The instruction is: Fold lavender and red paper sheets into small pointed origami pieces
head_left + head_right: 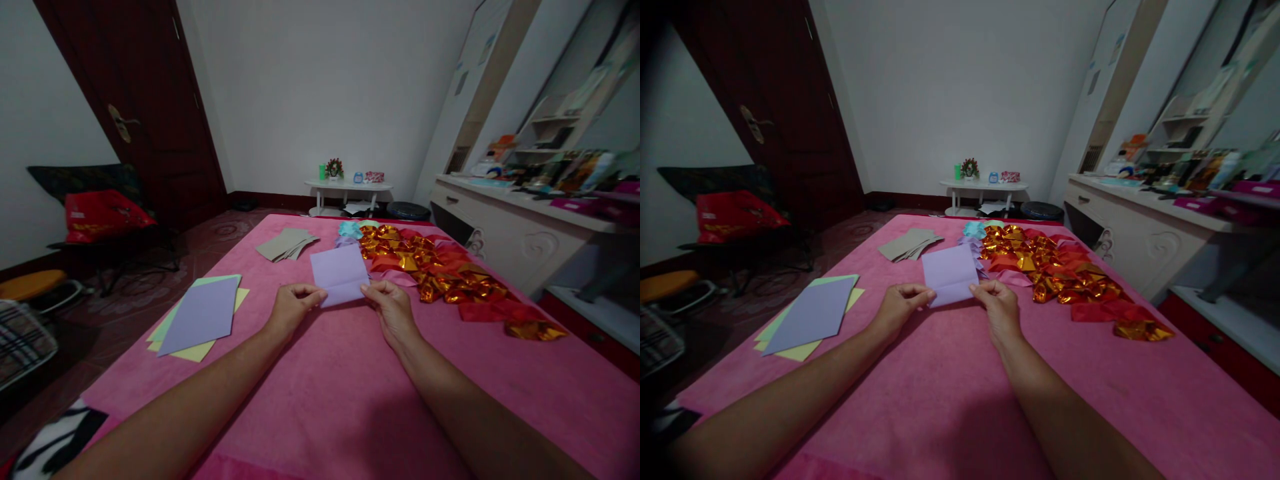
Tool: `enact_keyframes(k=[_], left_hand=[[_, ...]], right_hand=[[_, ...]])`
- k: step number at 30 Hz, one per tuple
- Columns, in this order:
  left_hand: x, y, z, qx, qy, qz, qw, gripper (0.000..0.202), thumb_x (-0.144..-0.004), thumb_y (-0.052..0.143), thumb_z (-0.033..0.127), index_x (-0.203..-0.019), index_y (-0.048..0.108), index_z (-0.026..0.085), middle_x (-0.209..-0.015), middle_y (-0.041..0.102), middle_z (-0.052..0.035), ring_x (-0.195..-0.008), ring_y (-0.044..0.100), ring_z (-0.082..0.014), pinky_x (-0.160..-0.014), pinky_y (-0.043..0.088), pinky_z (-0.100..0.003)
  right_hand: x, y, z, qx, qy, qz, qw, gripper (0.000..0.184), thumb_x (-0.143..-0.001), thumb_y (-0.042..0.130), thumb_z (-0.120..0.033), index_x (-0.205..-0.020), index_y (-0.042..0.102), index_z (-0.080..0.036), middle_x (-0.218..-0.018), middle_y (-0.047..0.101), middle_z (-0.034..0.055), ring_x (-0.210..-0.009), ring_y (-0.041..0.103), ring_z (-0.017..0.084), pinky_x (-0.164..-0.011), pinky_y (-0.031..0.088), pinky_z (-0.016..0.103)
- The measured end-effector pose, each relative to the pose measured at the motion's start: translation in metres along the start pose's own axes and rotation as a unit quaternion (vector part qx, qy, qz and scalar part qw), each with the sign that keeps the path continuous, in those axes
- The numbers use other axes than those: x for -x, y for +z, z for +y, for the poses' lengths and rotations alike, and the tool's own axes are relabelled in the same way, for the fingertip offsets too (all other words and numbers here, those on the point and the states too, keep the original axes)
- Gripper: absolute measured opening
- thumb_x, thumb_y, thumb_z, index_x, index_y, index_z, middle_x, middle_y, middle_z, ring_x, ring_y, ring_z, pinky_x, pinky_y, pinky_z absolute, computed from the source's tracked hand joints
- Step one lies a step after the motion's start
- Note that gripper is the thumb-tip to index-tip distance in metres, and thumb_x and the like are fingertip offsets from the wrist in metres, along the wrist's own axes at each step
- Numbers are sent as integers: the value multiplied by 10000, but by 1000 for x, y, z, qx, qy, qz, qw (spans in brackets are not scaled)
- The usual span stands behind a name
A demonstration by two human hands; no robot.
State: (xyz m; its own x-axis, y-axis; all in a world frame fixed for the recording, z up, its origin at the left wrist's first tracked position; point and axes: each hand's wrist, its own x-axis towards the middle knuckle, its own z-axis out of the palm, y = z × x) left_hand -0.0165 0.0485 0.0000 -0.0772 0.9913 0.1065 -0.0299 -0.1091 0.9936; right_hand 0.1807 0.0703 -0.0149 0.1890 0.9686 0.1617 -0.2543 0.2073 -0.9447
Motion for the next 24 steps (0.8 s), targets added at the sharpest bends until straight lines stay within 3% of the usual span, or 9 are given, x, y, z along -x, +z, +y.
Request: enact_keyframes(k=[24], left_hand=[[3, 3, 5, -20, 8, 23, 1000, 236, -580, 770, 329, -535, 672, 120, -502, 612, -19, -469, 507, -95, -494, 370, -213]], right_hand=[[-1, -1, 1, 6, 8, 8, 1000, 226, -550, 811, -327, -583, 633, -191, -686, 687, 1, -641, 602, 162, -626, 470, 299]])
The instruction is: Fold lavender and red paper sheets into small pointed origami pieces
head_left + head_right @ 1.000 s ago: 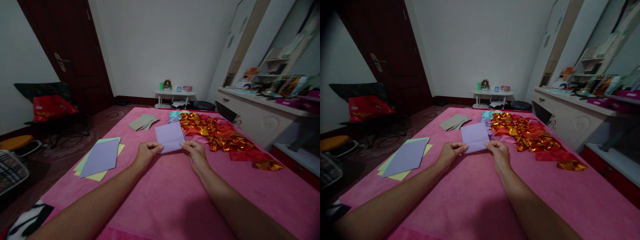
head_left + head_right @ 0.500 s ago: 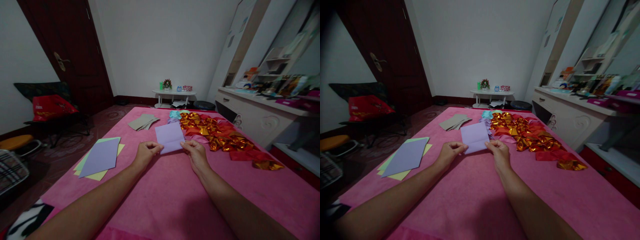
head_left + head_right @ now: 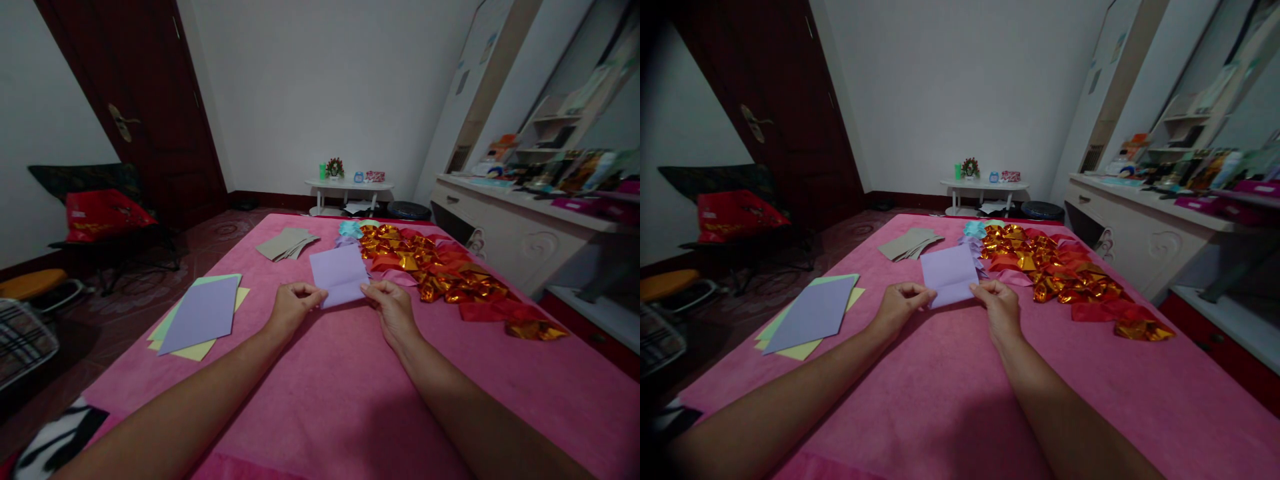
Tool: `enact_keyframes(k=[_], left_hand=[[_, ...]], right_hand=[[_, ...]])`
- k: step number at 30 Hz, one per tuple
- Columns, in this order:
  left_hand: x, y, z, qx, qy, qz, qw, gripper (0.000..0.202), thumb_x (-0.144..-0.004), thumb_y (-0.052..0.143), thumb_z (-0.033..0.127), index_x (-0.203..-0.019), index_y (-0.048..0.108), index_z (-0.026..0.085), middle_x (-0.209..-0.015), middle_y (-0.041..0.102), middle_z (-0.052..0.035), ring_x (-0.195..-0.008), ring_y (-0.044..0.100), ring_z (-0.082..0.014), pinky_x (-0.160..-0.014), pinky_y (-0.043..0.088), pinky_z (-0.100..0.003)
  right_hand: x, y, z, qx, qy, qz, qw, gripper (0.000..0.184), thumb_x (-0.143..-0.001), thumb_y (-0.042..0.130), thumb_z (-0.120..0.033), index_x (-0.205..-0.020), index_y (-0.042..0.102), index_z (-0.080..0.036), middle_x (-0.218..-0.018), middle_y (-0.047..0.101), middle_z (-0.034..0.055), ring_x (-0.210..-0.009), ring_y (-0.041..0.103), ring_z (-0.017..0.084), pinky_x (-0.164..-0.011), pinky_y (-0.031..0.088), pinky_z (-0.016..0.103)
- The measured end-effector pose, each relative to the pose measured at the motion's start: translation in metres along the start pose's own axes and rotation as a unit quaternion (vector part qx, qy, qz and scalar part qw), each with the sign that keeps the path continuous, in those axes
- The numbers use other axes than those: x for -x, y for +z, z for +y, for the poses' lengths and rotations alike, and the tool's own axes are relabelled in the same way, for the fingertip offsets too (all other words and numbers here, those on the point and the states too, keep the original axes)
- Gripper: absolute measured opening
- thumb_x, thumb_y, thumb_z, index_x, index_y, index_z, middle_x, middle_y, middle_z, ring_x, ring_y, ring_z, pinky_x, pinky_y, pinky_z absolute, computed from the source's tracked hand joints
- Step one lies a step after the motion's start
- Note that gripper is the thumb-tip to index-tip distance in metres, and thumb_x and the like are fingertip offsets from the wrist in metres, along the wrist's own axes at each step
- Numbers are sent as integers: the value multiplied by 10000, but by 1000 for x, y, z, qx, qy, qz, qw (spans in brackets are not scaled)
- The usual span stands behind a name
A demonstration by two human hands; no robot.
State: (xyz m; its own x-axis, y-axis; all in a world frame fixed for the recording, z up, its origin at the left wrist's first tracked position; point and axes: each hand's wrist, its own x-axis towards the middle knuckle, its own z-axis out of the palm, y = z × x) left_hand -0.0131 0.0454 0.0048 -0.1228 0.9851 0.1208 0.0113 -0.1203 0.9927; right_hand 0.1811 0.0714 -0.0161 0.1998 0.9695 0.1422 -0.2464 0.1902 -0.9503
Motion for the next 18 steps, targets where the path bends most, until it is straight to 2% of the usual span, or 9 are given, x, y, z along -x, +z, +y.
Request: enact_keyframes(k=[9, 13, 18], left_hand=[[0, 1, 2, -12, 11, 11, 1000, 228, -566, 756, 313, -500, 648, 123, -470, 596, -18, -441, 489, -90, -467, 361, -208], [-1, 0, 0, -18, 20, 21, 999, 249, -556, 759, 314, -498, 603, 129, -461, 579, -6, -427, 476, -83, -448, 340, -199], [-6, -3, -7, -32, 47, 22, 998, 259, -559, 754, 282, -544, 533, 147, -454, 511, 47, -416, 416, -57, -432, 280, -176]], right_hand=[[-1, 0, 1, 19, -6, 8, 1000, 244, -540, 811, -354, -563, 624, -198, -638, 662, 0, -613, 582, 163, -597, 467, 300], [3, 3, -2, 36, -4, 17, 999, 238, -537, 806, -326, -537, 609, -192, -582, 636, -14, -538, 543, 135, -548, 433, 280], [5, 1, -4, 152, -48, 13, 987, 232, -589, 754, -297, -528, 549, -207, -472, 551, -38, -464, 488, 125, -469, 362, 252]])
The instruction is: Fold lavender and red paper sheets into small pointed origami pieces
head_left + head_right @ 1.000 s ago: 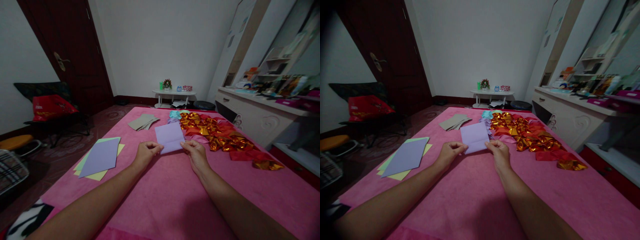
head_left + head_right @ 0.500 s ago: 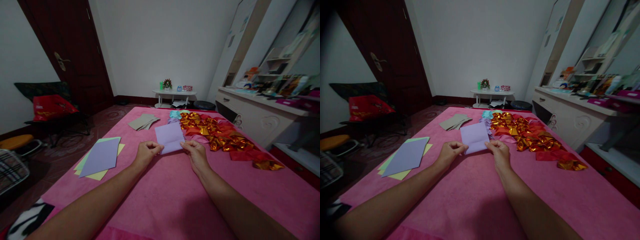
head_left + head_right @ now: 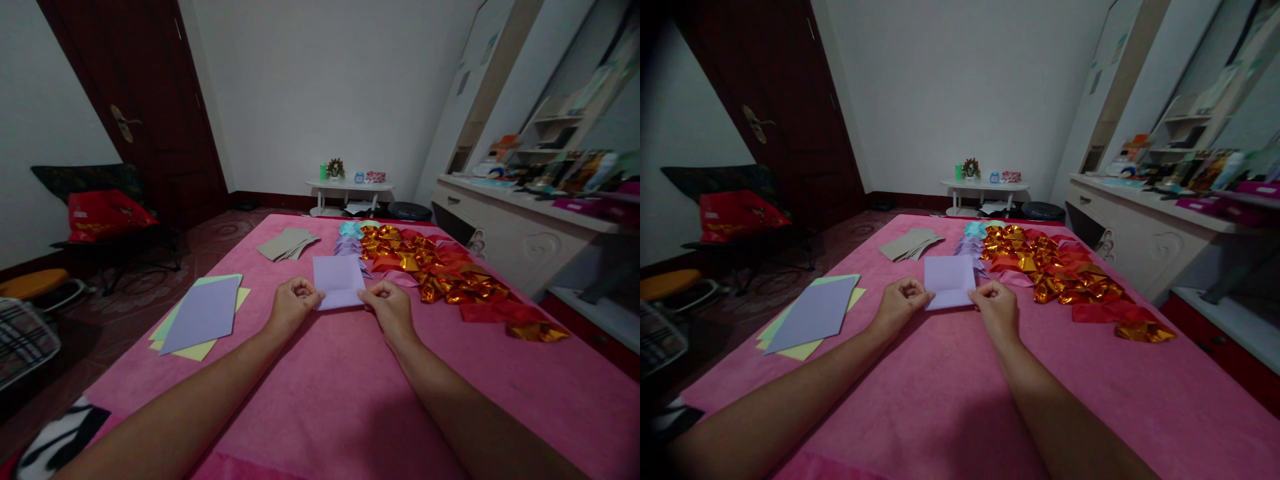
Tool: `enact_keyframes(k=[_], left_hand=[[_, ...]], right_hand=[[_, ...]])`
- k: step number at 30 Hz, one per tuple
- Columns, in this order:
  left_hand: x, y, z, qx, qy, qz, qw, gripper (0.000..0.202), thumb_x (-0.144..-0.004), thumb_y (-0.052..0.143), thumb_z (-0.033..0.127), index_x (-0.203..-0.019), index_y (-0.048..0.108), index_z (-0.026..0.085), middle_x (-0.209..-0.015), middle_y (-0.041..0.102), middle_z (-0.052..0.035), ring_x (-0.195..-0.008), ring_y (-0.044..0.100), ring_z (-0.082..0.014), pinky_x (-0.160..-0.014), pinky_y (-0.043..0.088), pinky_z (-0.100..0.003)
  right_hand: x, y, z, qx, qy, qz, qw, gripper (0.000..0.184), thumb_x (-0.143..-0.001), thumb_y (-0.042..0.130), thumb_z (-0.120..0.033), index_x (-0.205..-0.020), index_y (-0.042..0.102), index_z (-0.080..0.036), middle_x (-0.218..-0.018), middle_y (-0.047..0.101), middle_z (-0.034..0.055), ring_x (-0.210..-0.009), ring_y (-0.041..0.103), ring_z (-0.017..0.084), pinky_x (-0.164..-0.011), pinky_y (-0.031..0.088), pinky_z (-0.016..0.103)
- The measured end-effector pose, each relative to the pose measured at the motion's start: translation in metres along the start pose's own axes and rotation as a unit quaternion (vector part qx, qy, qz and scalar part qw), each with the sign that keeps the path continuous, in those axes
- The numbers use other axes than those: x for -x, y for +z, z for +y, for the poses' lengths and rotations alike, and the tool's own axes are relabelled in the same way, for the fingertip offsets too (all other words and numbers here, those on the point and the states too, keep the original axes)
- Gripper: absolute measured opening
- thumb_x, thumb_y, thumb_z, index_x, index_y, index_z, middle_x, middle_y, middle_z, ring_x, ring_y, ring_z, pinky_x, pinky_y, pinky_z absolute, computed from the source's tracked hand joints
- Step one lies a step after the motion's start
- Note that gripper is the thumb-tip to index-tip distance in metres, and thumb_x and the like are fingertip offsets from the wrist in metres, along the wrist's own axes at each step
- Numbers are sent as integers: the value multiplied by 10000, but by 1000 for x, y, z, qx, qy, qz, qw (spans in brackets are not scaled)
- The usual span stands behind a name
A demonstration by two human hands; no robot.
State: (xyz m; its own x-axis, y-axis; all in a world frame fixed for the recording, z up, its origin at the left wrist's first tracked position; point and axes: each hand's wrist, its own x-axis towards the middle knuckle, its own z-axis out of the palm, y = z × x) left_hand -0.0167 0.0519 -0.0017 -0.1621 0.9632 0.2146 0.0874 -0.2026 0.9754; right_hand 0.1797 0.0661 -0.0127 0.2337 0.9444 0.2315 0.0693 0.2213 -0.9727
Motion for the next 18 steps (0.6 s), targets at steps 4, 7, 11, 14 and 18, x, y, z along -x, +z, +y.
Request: enact_keyframes(k=[4, 7, 11, 14, 18], left_hand=[[-3, -4, -7, -37, 17, -11, 999, 216, -572, 730, 267, -622, 550, 157, -497, 519, 51, -439, 440, -69, -463, 311, -182], [-4, -8, -10, -116, 47, -29, 992, 141, -592, 695, 242, -671, 609, 163, -554, 567, 27, -485, 482, -91, -497, 322, -194], [-5, -10, -12, -224, 73, -50, 971, 60, -612, 652, 205, -664, 670, 182, -576, 597, 8, -515, 496, -112, -512, 293, -213], [-4, -9, -9, -285, 68, -58, 954, 73, -637, 630, 188, -670, 695, 189, -575, 589, 1, -532, 495, -126, -536, 306, -230], [-1, -8, -2, -369, 161, -51, 914, 172, -645, 652, 150, -776, 739, 221, -901, 626, -57, -846, 555, -203, -732, 393, -304]], right_hand=[[-1, -1, 0, 92, -47, 3, 995, 196, -590, 699, -252, -565, 506, -225, -504, 554, -44, -474, 500, 133, -469, 364, 247], [0, 1, -1, 154, -83, -14, 984, 148, -575, 655, -208, -591, 510, -232, -507, 539, -51, -484, 504, 135, -477, 362, 242], [0, 3, -1, 283, -119, -33, 951, 88, -585, 579, -163, -610, 540, -238, -495, 530, -47, -494, 512, 142, -490, 347, 241], [0, 3, 0, 335, -131, -43, 932, 103, -597, 534, -145, -618, 575, -238, -523, 573, -29, -520, 543, 153, -512, 360, 248], [0, 4, 0, 347, -123, -52, 928, 133, -608, 520, -145, -627, 618, -234, -552, 616, -9, -542, 569, 166, -516, 371, 252]])
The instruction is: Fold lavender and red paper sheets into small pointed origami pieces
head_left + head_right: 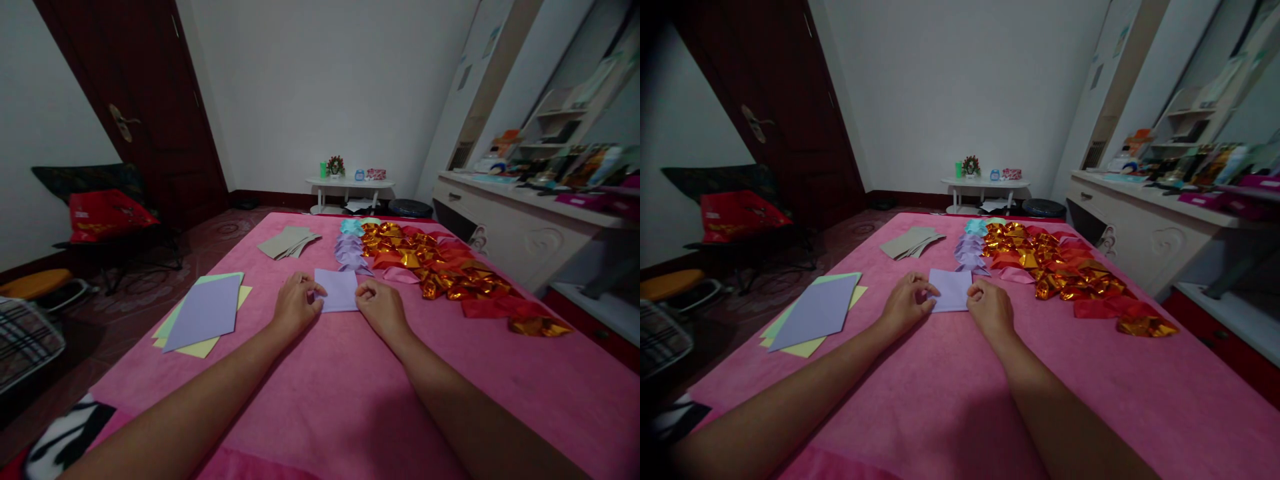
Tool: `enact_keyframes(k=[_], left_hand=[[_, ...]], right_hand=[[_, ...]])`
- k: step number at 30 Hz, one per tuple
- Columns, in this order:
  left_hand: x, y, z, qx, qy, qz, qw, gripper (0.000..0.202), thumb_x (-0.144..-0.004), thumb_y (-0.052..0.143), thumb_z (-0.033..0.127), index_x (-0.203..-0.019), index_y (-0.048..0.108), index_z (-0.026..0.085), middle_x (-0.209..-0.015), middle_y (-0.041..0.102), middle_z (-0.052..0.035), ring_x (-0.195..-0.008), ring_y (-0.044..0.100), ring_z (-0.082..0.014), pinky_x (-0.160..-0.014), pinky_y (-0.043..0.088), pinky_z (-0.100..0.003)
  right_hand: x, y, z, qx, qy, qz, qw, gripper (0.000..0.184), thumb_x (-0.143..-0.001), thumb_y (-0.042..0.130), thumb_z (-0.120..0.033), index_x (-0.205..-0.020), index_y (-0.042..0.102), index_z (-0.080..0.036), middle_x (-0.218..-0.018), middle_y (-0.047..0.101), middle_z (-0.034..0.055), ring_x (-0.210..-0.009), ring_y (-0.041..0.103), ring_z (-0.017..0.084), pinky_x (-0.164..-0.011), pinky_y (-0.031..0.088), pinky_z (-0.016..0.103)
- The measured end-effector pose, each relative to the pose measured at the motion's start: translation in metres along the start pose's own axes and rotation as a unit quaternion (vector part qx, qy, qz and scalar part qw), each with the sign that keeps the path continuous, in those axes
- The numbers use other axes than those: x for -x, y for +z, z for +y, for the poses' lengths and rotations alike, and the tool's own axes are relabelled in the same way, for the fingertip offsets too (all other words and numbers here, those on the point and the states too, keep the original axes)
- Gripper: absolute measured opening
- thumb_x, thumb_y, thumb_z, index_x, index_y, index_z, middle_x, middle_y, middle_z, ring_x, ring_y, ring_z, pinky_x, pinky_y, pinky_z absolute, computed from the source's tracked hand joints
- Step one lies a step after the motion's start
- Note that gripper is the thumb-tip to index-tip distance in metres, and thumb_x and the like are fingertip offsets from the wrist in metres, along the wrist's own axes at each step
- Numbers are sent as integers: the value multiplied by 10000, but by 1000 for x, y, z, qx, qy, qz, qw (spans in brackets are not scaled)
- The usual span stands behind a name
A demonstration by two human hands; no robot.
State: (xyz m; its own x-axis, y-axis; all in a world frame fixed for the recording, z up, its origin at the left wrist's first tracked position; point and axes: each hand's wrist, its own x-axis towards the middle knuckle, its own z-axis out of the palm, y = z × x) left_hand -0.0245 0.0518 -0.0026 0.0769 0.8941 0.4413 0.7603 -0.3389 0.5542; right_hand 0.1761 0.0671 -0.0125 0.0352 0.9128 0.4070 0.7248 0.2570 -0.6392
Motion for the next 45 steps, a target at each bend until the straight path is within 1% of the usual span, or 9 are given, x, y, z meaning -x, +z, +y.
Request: enact_keyframes(k=[3, 7, 18, 24, 30, 33, 37, 41, 45], left_hand=[[1, 1, 5, -51, 107, -2, 993, 224, -675, 631, 100, -793, 747, 251, -1061, 612, -66, -1026, 509, -250, -850, 375, -373], [-3, 11, 3, 1, 182, -110, 977, 353, -710, 492, -15, -836, 742, 201, -823, 675, -66, -821, 585, -184, -768, 432, -298], [-21, 23, 23, -53, 94, -130, 986, 173, -745, 579, 199, -871, 692, 164, -808, 669, -56, -730, 587, -179, -677, 437, -271], [-20, 11, -4, 86, 65, -213, 971, 253, -745, 624, 191, -983, 685, 129, -853, 615, -54, -733, 557, -133, -668, 443, -235], [-16, 7, -17, 142, 58, -193, 969, 248, -687, 696, 239, -911, 712, 133, -844, 616, -43, -743, 554, -134, -695, 460, -248], [-16, 13, -18, 155, 61, -183, 969, 252, -666, 670, 191, -907, 693, 122, -838, 641, -35, -741, 574, -148, -690, 476, -259], [-17, 19, -22, 160, 64, -173, 970, 314, -615, 629, 102, -927, 662, 108, -835, 654, -28, -746, 594, -163, -674, 491, -265], [-17, 15, -22, 138, 92, -165, 972, 151, -662, 649, 160, -804, 681, 116, -764, 619, -19, -731, 574, -143, -696, 482, -254], [-17, 8, -20, 138, 57, -176, 973, 256, -685, 720, 296, -884, 703, 136, -793, 606, -26, -714, 559, -128, -660, 470, -238]], right_hand=[[0, 1, 1, 2, 7, 0, 1000, 145, -615, 516, -149, -630, 632, -235, -569, 632, -1, -560, 583, 173, -512, 371, 251], [0, 3, 2, -3, 14, -5, 1000, 148, -607, 525, -150, -637, 643, -234, -560, 634, -6, -545, 582, 165, -498, 363, 245], [2, -1, -3, 10, 30, -19, 999, 148, -638, 523, -159, -688, 650, -217, -608, 651, -17, -582, 595, 140, -543, 406, 209], [3, -4, -4, 16, 43, -44, 998, 146, -665, 525, -145, -715, 641, -217, -630, 650, -18, -594, 598, 143, -554, 428, 219], [19, -7, -35, 39, -96, 10, 995, 265, -795, 509, -185, -1030, 628, -210, -1122, 626, 74, -1093, 534, 209, -947, 418, 347], [33, 5, -57, -33, -162, -86, 982, 622, -841, 523, -336, -1403, 343, -140, -1483, 316, 124, -1372, 263, 220, -1103, 274, 379], [44, 20, -72, -63, -131, -252, 957, 932, -854, 444, -596, -1488, -1, -77, -1564, -12, 147, -1433, -45, 236, -1156, 122, 418], [46, 12, -63, -4, -113, -292, 950, 990, -820, 332, -726, -1486, 42, -54, -1556, -27, 158, -1427, -61, 259, -1160, 78, 429], [45, -14, -39, 101, -101, -321, 936, 1014, -797, 339, -749, -1475, 133, -24, -1544, 52, 188, -1429, 7, 277, -1158, 92, 425]])
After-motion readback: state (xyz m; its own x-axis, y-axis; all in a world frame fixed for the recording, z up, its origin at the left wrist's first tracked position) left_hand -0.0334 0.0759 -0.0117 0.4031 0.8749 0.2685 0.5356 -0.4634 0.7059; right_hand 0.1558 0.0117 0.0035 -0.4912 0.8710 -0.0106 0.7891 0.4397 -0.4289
